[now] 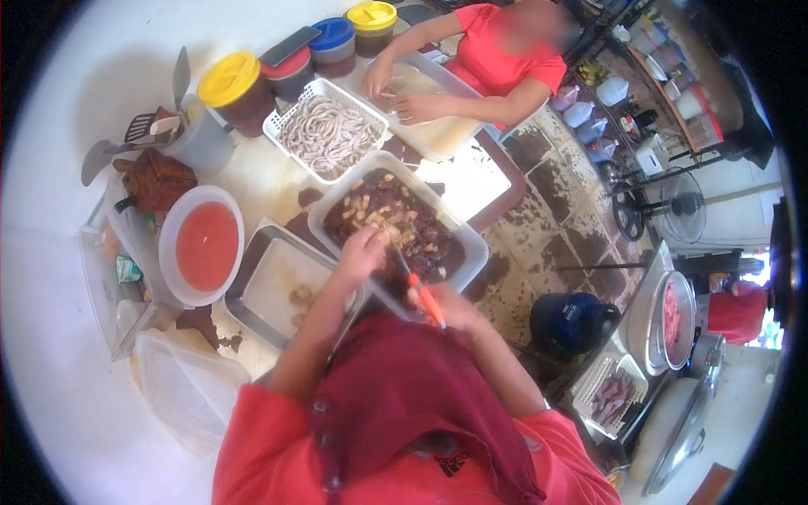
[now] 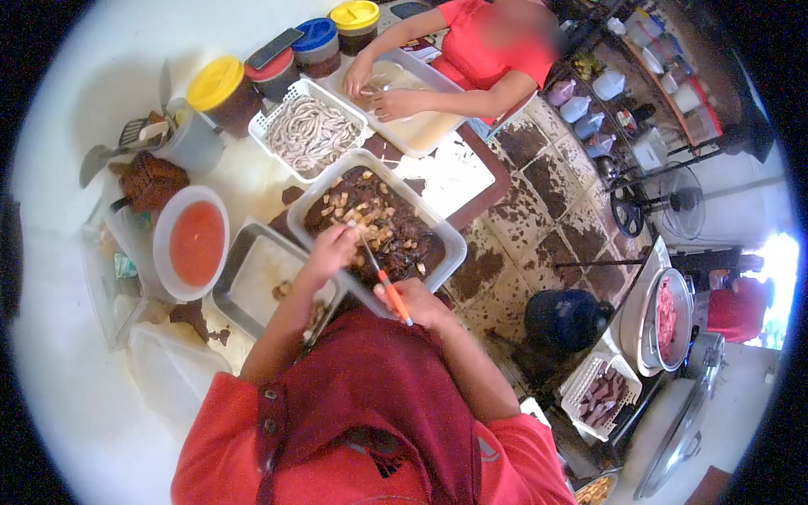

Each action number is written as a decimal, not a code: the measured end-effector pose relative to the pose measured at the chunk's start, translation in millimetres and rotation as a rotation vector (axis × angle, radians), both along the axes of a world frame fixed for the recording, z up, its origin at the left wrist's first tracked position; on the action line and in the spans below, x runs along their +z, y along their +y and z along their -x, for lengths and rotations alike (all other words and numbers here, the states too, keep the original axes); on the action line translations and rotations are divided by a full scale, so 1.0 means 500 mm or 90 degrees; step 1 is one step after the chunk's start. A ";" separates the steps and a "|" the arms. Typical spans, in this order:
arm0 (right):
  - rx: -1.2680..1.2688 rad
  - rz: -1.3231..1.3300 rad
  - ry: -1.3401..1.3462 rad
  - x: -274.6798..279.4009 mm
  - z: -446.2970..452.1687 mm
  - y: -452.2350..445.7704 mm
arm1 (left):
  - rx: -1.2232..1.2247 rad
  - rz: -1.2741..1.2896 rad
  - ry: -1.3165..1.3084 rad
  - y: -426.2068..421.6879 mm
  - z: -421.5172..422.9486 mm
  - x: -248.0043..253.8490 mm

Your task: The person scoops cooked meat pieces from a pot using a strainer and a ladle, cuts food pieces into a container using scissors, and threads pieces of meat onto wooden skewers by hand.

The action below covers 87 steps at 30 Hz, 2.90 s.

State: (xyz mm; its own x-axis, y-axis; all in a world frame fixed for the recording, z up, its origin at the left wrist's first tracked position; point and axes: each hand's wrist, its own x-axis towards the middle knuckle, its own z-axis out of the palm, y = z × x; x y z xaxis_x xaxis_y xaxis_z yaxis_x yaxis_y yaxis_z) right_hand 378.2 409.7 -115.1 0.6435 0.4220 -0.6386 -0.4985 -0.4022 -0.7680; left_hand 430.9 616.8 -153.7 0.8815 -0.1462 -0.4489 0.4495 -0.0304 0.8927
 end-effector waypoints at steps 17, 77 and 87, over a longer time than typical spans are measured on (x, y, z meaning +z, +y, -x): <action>-0.093 -0.122 -0.053 -0.032 0.048 -0.021 | 0.279 0.551 0.195 0.065 0.023 -0.071; -0.105 -0.107 -0.035 0.006 0.025 0.001 | 0.278 0.569 0.170 0.058 0.017 -0.099; -0.163 0.016 -0.102 -0.024 0.024 0.001 | 0.306 0.602 0.252 0.028 0.010 -0.069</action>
